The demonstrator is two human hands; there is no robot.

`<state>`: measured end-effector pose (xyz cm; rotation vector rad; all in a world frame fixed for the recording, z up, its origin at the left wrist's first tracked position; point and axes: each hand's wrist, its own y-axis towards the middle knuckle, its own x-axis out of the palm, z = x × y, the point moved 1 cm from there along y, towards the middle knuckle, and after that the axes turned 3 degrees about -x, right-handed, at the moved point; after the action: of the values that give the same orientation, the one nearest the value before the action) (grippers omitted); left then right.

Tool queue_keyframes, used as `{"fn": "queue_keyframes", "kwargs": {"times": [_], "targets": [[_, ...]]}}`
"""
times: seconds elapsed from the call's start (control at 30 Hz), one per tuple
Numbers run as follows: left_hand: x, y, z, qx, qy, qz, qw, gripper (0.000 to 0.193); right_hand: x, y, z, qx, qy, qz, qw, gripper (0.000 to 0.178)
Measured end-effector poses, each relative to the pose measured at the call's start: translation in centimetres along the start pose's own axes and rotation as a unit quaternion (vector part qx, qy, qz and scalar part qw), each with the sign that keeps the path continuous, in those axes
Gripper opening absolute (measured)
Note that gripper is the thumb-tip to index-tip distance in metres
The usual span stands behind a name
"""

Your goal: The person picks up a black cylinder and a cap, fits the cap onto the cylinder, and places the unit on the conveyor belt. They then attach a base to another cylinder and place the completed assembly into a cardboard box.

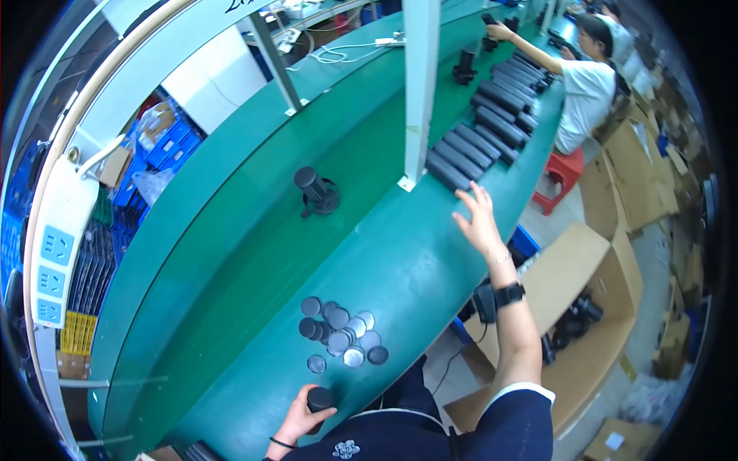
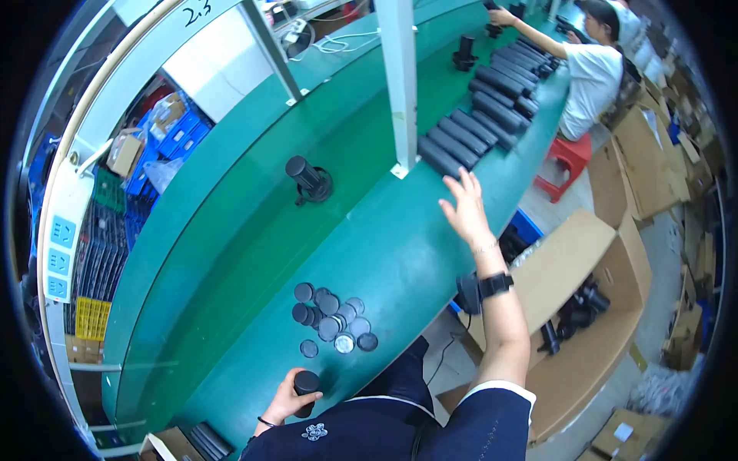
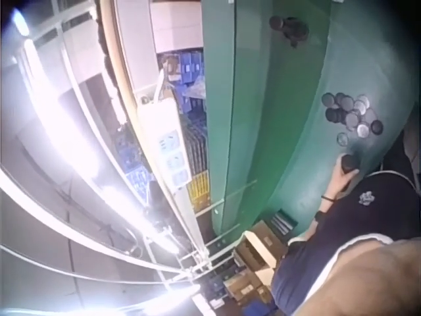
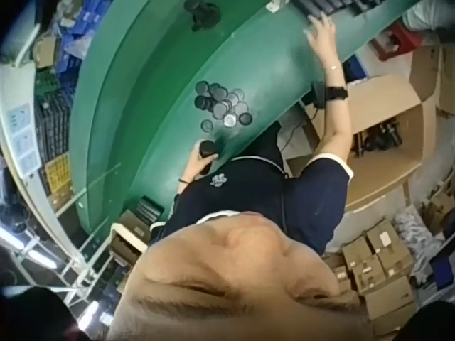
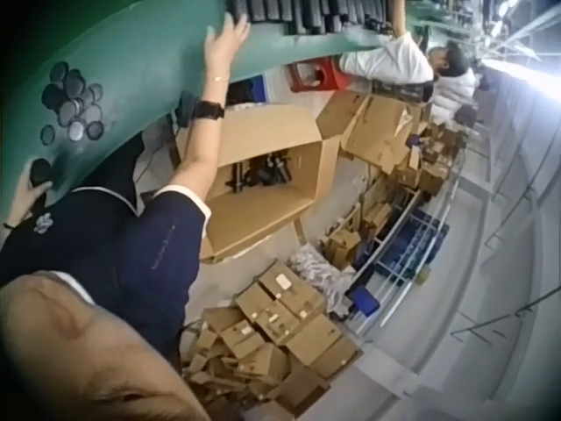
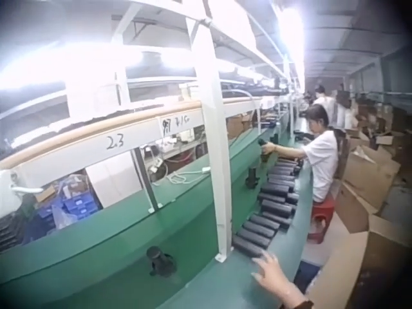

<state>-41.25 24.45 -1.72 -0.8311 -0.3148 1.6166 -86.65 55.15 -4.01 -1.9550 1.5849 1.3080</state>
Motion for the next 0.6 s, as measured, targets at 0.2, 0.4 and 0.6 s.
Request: {"fn": "queue_keyframes", "kwargs": {"times": [0.2, 0.4, 0.6], "targets": [[-0.8, 1.0, 0.0, 0.029, -0.173, -0.109, 0.978, 0.058, -13.5, -20.9, -10.1, 0.113, 0.140, -0.170, 0.969, 0.043], [4.8, 2.8, 2.9, 0.041, -0.152, -0.233, 0.960, 0.056, -24.0, -42.3, -4.0, 0.454, -0.021, -0.241, 0.858, 0.053], [11.6, 1.9, 4.6, 0.018, -0.050, -0.267, 0.962, 0.058, -30.1, -44.3, 8.8, 0.458, -0.115, -0.111, 0.875, 0.037]]}}
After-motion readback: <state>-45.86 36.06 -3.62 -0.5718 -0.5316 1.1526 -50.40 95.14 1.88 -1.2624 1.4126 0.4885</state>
